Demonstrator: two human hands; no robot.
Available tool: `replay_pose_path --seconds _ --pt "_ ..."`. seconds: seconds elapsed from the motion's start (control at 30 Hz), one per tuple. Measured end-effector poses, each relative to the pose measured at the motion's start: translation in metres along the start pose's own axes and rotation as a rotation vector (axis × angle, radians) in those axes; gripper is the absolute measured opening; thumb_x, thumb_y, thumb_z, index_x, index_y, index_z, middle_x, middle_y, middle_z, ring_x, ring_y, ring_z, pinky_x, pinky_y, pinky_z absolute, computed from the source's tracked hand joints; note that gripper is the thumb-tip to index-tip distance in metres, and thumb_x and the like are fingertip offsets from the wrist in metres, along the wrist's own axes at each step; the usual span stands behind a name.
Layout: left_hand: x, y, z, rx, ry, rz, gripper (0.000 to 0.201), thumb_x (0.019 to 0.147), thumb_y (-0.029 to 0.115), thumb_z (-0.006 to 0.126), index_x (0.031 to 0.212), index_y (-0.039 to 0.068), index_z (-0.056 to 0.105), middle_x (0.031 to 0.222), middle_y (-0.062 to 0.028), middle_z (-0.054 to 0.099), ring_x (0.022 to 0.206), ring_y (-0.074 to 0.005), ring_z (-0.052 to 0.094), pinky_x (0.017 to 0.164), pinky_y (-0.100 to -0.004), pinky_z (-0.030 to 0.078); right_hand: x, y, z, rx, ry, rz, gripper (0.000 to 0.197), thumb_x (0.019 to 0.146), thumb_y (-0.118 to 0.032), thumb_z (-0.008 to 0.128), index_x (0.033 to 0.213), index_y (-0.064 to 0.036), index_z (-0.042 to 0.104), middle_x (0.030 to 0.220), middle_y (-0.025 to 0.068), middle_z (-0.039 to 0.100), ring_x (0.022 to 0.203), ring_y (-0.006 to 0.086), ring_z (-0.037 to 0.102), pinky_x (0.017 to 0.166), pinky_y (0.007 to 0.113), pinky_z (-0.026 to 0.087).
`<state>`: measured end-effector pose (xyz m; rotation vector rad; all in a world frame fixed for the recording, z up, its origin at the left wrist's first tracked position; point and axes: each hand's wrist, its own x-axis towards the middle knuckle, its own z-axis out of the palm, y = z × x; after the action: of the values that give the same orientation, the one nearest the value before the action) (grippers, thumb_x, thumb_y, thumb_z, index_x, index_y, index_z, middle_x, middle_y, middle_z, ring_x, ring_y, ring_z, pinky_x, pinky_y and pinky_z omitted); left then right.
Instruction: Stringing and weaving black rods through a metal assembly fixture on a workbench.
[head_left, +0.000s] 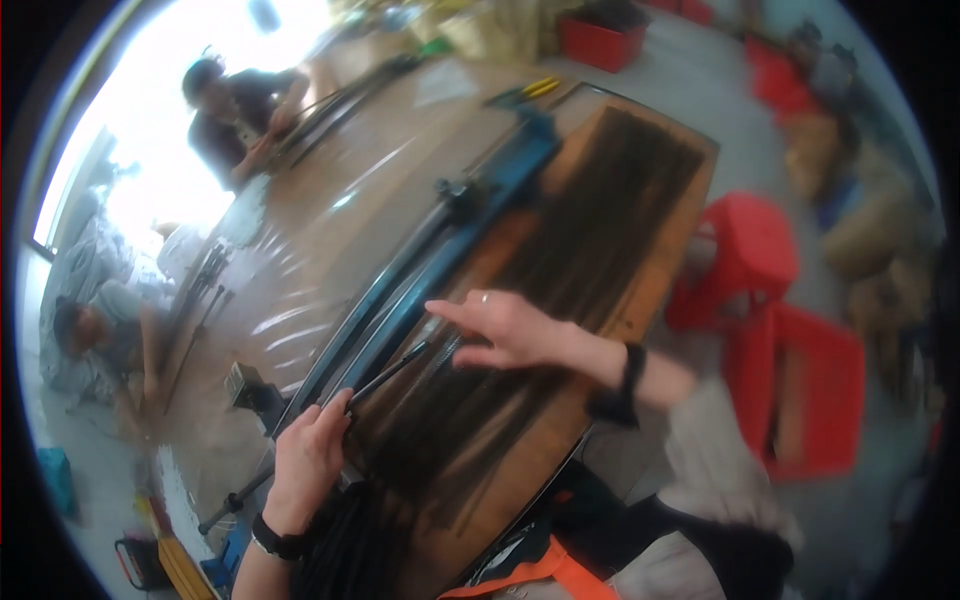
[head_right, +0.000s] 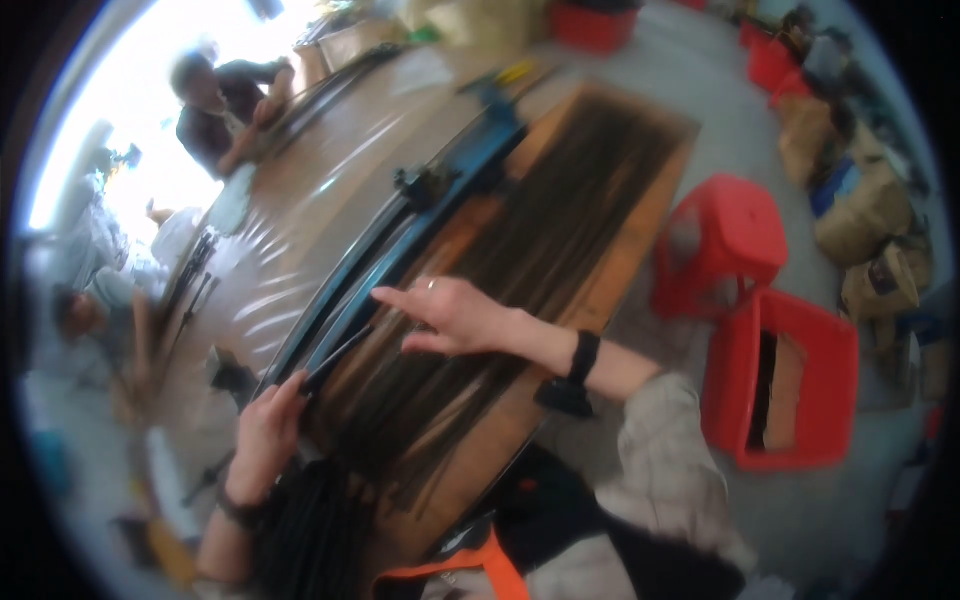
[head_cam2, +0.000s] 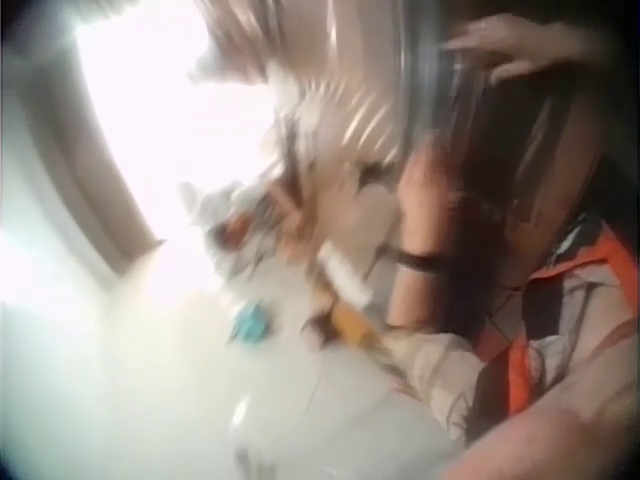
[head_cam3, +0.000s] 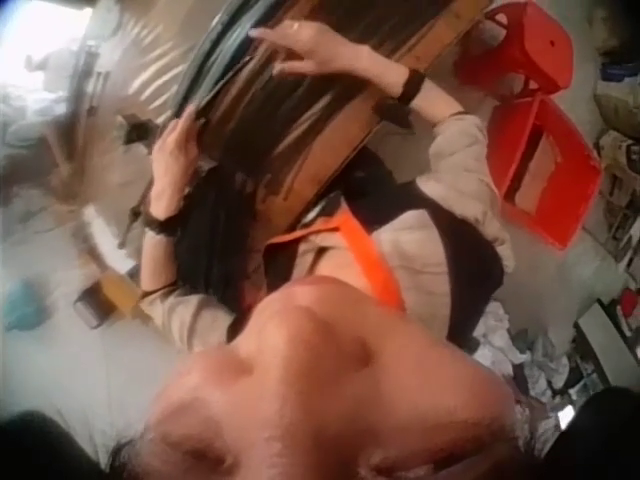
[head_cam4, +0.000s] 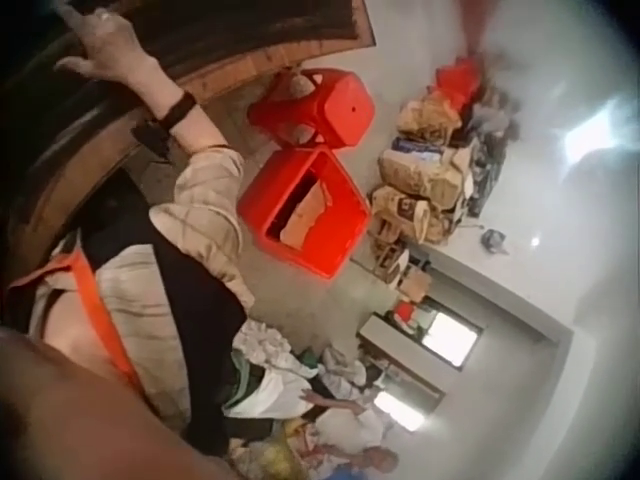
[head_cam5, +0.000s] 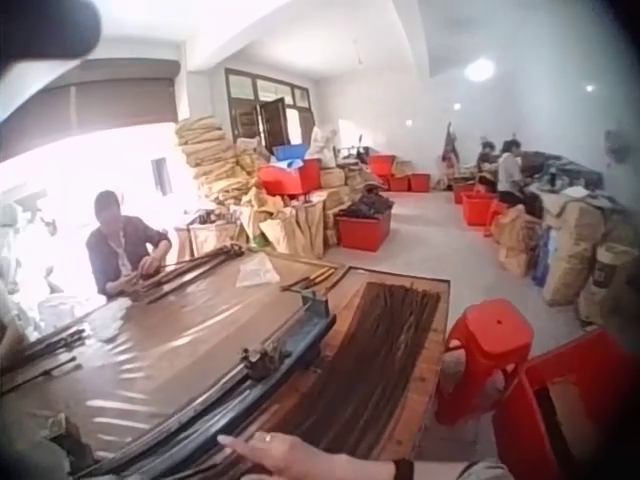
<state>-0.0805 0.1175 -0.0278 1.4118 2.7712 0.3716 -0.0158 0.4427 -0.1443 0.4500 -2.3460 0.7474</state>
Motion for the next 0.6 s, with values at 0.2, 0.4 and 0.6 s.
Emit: replay_pose_path --seconds 0.2,0.4,0.6 --pt "-0.032 -0.035 -0.014 0.223 0.042 -0.021 0.04 0.085 0.005 0.062 0.122 0.017 0.064 0.075 -0.008 0.057 0.071 -0.0284 0.062 0.059 -0.0393 0.05 -0.006 -0.005 0.022 0.229 0.003 0.103 0.032 0.091 -0.025 0.068 0.117 -0.0062 0.066 0.09 0.0082 0.066 0.082 0.0294 0.061 0.076 0.039 0.05" --pt "-0.067 -0.036 -0.028 0.25 0.181 -0.022 0.042 0.083 0.004 0.062 0.122 0.017 0.065 0.075 -0.0067 0.055 0.07 -0.0256 0.059 0.06 -0.0377 0.05 0.042 -0.057 0.036 0.176 0.136 -0.201 0.027 0.092 -0.019 0.068 0.113 -0.003 0.069 0.076 0.009 0.061 0.071 0.0276 0.058 0.063 0.036 0.046" --pt "-0.086 -0.037 -0.019 0.217 0.321 0.009 0.034 0.084 0.003 0.062 0.117 0.011 0.064 0.075 -0.007 0.056 0.07 -0.0253 0.059 0.063 -0.0379 0.051 0.047 -0.095 0.077 0.197 0.25 -0.189 0.027 0.095 -0.013 0.062 0.119 -0.001 0.066 0.083 0.0104 0.064 0.074 0.027 0.061 0.065 0.037 0.047"
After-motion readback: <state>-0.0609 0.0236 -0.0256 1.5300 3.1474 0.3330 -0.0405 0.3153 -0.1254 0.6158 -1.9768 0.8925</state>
